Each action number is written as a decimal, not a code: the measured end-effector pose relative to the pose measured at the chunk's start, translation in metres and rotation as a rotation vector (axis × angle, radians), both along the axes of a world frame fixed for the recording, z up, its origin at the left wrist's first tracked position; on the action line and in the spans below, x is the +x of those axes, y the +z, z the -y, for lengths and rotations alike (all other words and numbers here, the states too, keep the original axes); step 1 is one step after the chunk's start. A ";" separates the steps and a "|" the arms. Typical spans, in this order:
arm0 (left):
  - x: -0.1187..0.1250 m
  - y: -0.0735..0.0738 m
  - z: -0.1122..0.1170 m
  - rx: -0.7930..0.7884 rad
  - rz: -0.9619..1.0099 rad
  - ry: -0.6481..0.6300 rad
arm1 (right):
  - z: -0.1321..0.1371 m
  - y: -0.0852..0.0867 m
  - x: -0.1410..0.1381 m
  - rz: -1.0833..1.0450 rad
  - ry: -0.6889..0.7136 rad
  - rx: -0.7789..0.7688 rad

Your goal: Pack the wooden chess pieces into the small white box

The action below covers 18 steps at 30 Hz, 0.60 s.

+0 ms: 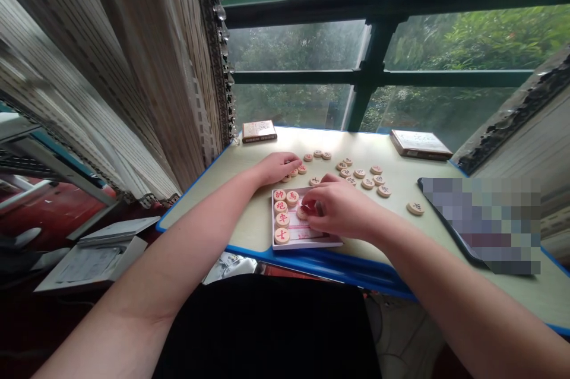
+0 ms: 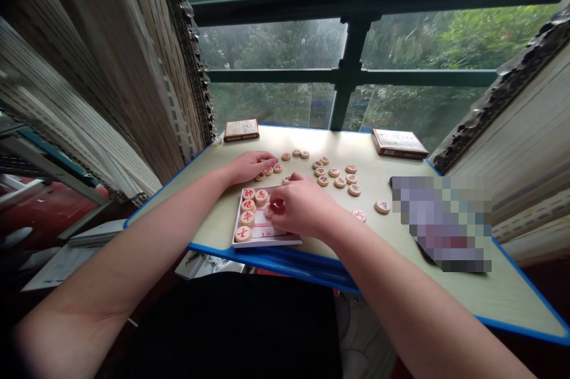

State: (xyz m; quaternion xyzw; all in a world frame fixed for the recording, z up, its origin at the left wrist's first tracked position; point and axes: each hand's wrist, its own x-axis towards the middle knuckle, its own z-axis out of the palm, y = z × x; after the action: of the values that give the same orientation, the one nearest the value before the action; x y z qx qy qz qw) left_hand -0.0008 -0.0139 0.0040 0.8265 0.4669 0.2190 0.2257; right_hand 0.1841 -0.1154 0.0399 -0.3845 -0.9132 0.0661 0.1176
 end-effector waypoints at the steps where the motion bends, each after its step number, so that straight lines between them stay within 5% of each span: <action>1: 0.000 0.000 0.000 0.001 0.000 0.002 | 0.000 0.000 0.000 0.006 -0.008 0.000; 18: 0.000 -0.001 -0.002 0.018 -0.025 -0.008 | -0.003 -0.010 -0.006 -0.041 0.029 0.069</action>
State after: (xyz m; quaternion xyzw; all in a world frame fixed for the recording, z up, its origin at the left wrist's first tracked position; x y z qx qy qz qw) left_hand -0.0005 -0.0119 0.0032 0.8331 0.4642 0.2122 0.2132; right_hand 0.1777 -0.1125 0.0294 -0.3656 -0.9178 0.0442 0.1484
